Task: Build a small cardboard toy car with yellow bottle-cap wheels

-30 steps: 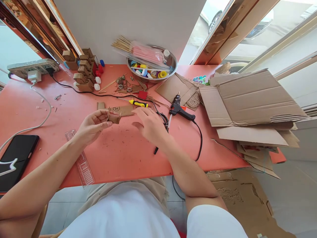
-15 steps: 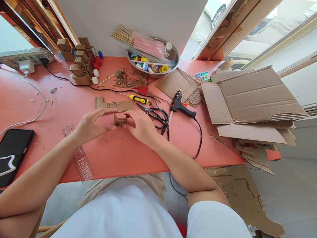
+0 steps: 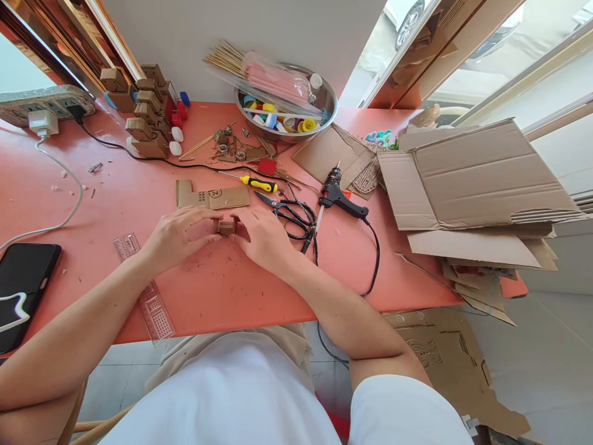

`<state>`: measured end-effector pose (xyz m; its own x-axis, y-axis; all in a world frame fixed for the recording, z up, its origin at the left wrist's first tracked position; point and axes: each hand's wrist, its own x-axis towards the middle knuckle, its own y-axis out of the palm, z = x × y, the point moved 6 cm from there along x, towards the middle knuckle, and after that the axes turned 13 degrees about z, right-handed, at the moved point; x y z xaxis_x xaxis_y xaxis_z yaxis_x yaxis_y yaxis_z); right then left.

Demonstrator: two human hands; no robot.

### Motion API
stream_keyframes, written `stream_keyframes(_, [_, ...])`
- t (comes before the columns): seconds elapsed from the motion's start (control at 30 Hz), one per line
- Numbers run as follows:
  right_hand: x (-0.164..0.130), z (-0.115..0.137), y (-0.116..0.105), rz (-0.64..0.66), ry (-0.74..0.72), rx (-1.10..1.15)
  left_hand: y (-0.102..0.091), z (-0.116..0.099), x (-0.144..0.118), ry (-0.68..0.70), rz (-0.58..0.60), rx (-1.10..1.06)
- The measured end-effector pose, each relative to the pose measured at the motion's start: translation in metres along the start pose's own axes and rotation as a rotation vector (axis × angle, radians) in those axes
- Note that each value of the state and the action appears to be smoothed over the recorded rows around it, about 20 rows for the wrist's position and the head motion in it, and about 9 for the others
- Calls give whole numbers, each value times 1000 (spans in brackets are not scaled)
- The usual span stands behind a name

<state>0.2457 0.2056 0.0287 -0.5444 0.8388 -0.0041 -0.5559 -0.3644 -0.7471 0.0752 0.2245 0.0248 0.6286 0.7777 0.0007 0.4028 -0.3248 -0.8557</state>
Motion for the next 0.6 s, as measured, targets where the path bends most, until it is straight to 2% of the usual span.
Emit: stream_keyframes(0.6, [0, -5, 2, 7, 23, -27, 6, 5, 4, -38, 41, -62])
